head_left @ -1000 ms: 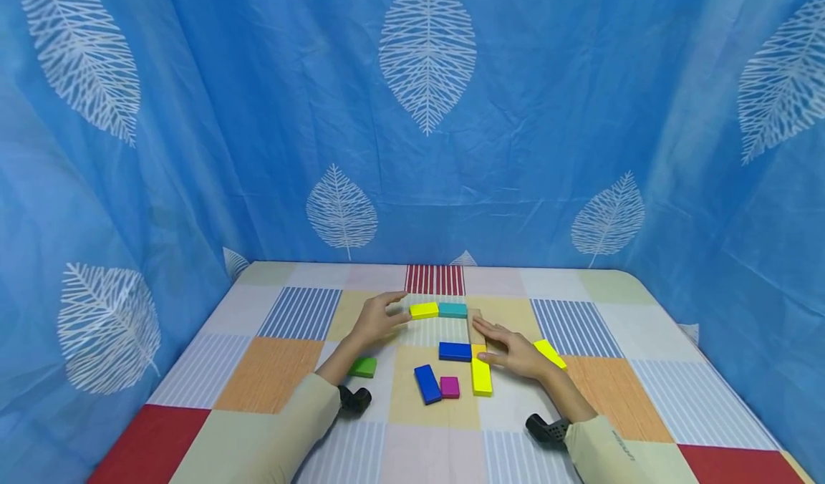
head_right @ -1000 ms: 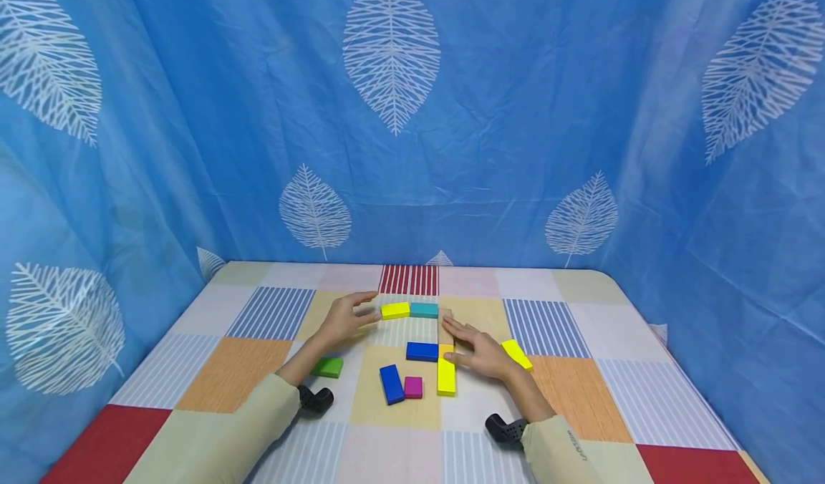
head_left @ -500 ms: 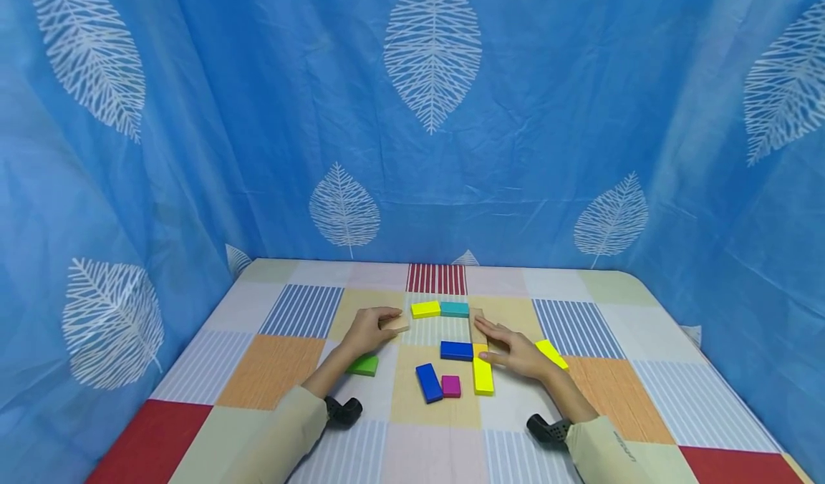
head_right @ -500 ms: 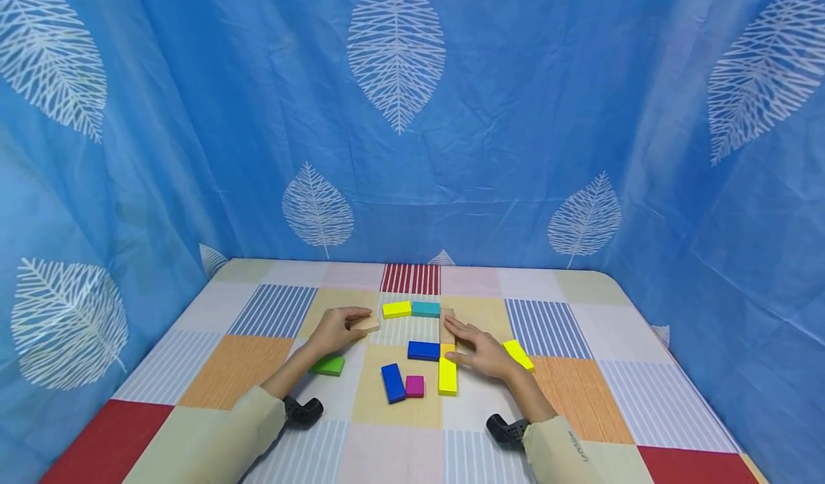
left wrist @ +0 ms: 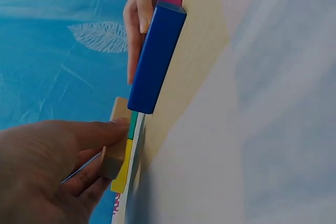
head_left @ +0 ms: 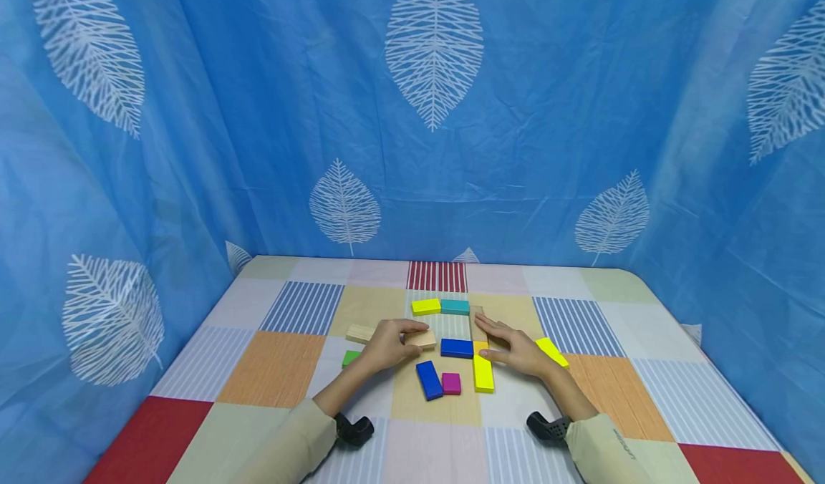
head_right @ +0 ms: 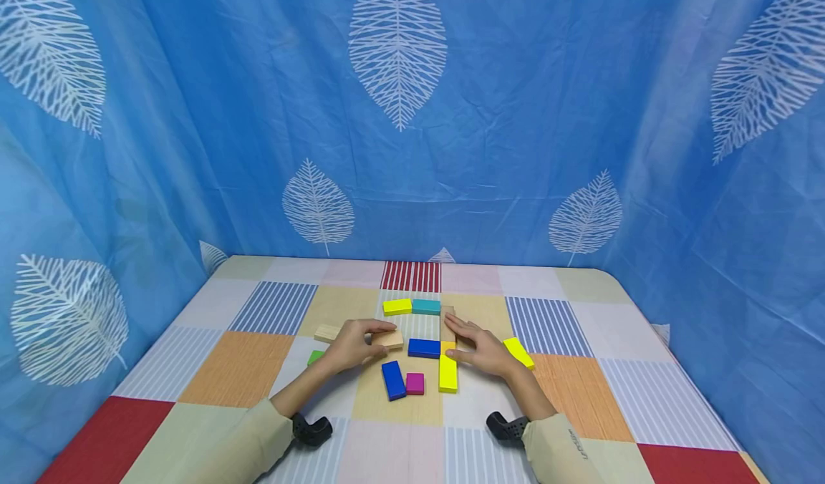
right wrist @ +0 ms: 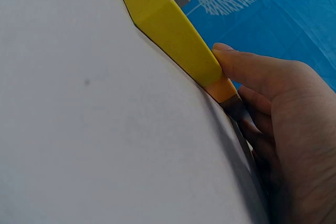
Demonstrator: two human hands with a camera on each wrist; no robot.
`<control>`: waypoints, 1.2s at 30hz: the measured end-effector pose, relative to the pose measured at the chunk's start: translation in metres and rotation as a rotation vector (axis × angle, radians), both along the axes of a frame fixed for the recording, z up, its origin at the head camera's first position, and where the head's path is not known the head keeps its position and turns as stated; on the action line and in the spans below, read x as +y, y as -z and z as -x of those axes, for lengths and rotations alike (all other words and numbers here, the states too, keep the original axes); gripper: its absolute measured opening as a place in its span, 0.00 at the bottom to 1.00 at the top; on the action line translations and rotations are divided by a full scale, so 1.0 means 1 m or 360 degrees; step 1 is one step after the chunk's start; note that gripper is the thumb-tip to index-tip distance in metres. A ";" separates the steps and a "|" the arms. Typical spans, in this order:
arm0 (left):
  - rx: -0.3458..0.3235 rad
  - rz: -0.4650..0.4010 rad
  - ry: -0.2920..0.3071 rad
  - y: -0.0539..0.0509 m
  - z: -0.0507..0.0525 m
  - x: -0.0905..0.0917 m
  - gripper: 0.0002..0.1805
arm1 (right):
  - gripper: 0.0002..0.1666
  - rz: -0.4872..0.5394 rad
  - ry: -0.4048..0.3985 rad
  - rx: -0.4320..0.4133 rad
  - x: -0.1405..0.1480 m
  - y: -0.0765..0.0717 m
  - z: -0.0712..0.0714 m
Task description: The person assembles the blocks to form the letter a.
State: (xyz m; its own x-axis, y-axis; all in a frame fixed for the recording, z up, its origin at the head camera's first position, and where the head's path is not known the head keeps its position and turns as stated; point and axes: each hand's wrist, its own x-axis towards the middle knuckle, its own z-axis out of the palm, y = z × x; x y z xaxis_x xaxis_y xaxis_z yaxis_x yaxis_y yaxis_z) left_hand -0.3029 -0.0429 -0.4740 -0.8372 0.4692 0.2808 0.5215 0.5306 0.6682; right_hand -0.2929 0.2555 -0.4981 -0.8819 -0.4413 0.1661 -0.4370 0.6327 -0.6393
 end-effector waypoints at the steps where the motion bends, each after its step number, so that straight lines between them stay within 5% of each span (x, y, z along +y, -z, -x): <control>1: -0.0019 0.0020 0.0013 0.000 0.000 0.001 0.21 | 0.42 0.0000 -0.0004 0.0007 0.000 0.000 0.000; 12: -0.0005 0.0181 0.0075 0.003 -0.004 0.006 0.19 | 0.42 -0.0007 -0.0007 -0.0011 0.001 -0.002 -0.002; 28: -0.0028 0.0175 0.0042 0.006 -0.004 0.007 0.19 | 0.42 0.0000 -0.0007 -0.0011 0.001 -0.002 -0.002; 36: 0.0078 0.0077 0.0046 0.003 -0.007 0.005 0.20 | 0.42 0.0004 -0.0003 -0.0028 0.000 -0.003 -0.002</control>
